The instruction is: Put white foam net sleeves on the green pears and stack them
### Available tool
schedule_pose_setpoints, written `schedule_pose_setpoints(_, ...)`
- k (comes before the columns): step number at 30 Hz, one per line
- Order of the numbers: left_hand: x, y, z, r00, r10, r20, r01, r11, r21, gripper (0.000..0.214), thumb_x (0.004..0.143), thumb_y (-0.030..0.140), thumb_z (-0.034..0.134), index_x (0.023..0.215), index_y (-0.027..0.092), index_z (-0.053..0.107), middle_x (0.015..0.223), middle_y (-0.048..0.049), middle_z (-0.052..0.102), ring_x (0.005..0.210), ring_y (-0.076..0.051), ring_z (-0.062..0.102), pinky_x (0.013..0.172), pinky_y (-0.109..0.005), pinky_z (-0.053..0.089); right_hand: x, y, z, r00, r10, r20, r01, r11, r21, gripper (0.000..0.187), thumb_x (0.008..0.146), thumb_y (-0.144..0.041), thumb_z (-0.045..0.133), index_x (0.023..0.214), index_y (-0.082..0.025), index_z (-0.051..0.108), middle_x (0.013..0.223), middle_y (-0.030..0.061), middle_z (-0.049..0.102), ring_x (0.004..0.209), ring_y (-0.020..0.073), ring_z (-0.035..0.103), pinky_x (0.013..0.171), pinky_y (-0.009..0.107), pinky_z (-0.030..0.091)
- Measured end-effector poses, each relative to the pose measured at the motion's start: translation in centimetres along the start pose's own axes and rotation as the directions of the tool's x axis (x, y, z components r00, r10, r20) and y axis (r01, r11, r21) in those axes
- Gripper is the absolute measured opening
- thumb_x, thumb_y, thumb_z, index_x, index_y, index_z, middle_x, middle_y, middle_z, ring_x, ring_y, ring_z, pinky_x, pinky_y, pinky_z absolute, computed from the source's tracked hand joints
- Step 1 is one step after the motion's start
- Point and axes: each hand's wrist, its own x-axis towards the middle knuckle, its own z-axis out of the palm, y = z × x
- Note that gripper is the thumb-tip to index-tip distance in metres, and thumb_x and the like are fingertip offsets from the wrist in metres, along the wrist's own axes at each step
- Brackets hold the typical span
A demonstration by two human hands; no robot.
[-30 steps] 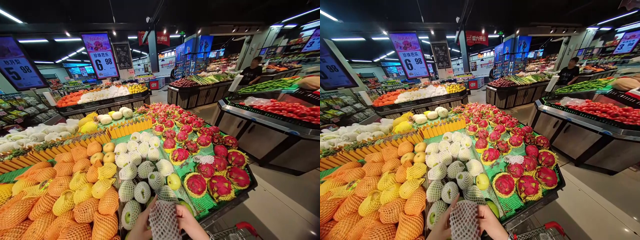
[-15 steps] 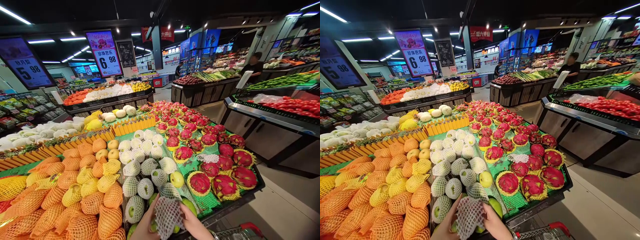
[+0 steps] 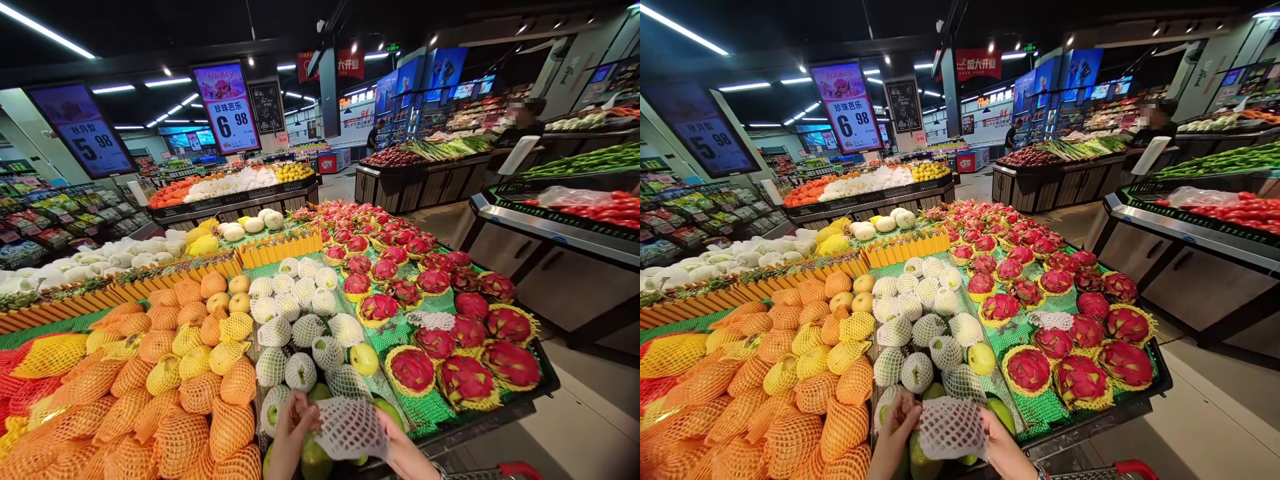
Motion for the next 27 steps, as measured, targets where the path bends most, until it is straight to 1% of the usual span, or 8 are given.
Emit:
schedule_pose_setpoints(3, -0.3, 0.3, -0.3, 0.988, 0.07, 0.135, -0.091, 0.984, 0.155, 0.039, 0.08, 0.059, 0.067, 0.081, 0.02, 0.066, 0.072, -0.0027, 0.063, 0.069, -0.019, 0.061, 0.067, -0.03, 0.055, 0.1, -0.1, -0.1, 0.999, 0.04, 0.028, -0.04, 0.999, 0.01, 0.056, 0.054, -0.054, 0.092, 0.099, -0.025, 0.078, 0.12, 0.0115, 0.073, 0.124, 0.0327, 0.059, 0.115, 0.05, 0.035)
schedule_pose_setpoints(6, -1.1, 0.8, -1.1, 0.955, 0.098, 0.281, -0.184, 0.937, 0.296, 0.043, 0.082, 0.045, 0.068, 0.12, 0.025, 0.066, 0.119, -0.0124, 0.068, 0.109, -0.028, 0.064, 0.09, -0.037, 0.055, 0.4, 0.0, -0.5, 0.998, 0.05, 0.036, -0.051, 0.998, 0.021, 0.058, 0.056, -0.057, 0.089, 0.104, -0.026, 0.077, 0.125, 0.0123, 0.07, 0.129, 0.0328, 0.055, 0.116, 0.049, 0.034)
schedule_pose_setpoints(10, -1.7, 0.9, -1.6, 0.896, 0.068, 0.438, -0.236, 0.909, 0.342, 0.073, 0.08, 0.027, 0.07, 0.148, 0.026, 0.042, 0.162, -0.0138, 0.032, 0.149, -0.033, 0.029, 0.121, -0.047, 0.029, 0.9, 0.1, -0.8, 0.999, 0.025, 0.033, -0.025, 1.0, -0.006, 0.053, 0.063, -0.053, 0.086, 0.107, -0.026, 0.077, 0.121, 0.0131, 0.072, 0.13, 0.0333, 0.054, 0.115, 0.05, 0.033)
schedule_pose_setpoints(13, -1.7, 0.3, -0.9, 0.855, 0.049, 0.516, -0.258, 0.904, 0.341, 0.089, 0.077, 0.021, 0.072, 0.154, 0.024, 0.028, 0.166, -0.0149, 0.018, 0.154, -0.032, 0.014, 0.125, -0.049, 0.015, 1.2, 0.3, -0.5, 1.0, -0.022, 0.02, 0.023, 0.996, -0.081, 0.043, 0.061, -0.039, 0.085, 0.101, -0.027, 0.078, 0.109, 0.0095, 0.076, 0.123, 0.034, 0.059, 0.114, 0.049, 0.035)
schedule_pose_setpoints(17, -1.6, 0.0, 1.0, 0.834, 0.012, 0.552, -0.244, 0.905, 0.349, 0.101, 0.07, 0.019, 0.076, 0.156, 0.028, 0.024, 0.167, -0.0116, 0.009, 0.154, -0.036, 0.011, 0.124, -0.052, 0.019, 1.4, 1.6, 0.1, 0.998, -0.045, 0.054, 0.057, 0.97, -0.236, 0.035, 0.054, -0.026, 0.083, 0.088, -0.025, 0.078, 0.101, 0.0086, 0.077, 0.112, 0.0365, 0.065, 0.11, 0.049, 0.039)
schedule_pose_setpoints(21, -1.7, 0.8, 2.4, 0.841, 0.011, 0.541, -0.22, 0.92, 0.323, 0.095, 0.064, 0.014, 0.078, 0.148, 0.029, 0.037, 0.164, -0.0122, 0.018, 0.15, -0.038, 0.023, 0.12, -0.05, 0.03, 1.0, 3.4, 0.6, 0.992, -0.122, 0.012, 0.122, 0.967, -0.222, 0.031, 0.052, -0.047, 0.084, 0.077, -0.031, 0.074, 0.088, 0.0066, 0.077, 0.107, 0.0386, 0.067, 0.108, 0.049, 0.04)
schedule_pose_setpoints(24, -1.9, 1.6, 2.9, 0.869, 0.036, 0.493, -0.19, 0.945, 0.265, 0.082, 0.062, 0.005, 0.071, 0.138, 0.023, 0.046, 0.158, -0.0155, 0.028, 0.148, -0.036, 0.027, 0.121, -0.051, 0.027, 0.5, 3.7, 1.2, 0.983, -0.155, -0.099, 0.124, 0.956, -0.265, 0.036, 0.049, -0.058, 0.083, 0.07, -0.032, 0.069, 0.077, 0.0068, 0.075, 0.096, 0.0406, 0.069, 0.103, 0.053, 0.044)
schedule_pose_setpoints(27, -2.1, 1.7, 3.3, 0.893, 0.048, 0.448, -0.121, 0.984, 0.134, 0.085, 0.063, 0.008, 0.074, 0.14, 0.023, 0.042, 0.154, -0.016, 0.037, 0.145, -0.035, 0.034, 0.12, -0.05, 0.027, 0.5, 3.1, 2.0, 0.973, -0.179, -0.145, 0.132, 0.949, -0.285, 0.043, 0.057, -0.07, 0.072, 0.071, -0.03, 0.068, 0.072, 0.0087, 0.072, 0.083, 0.0375, 0.071, 0.09, 0.05, 0.053)
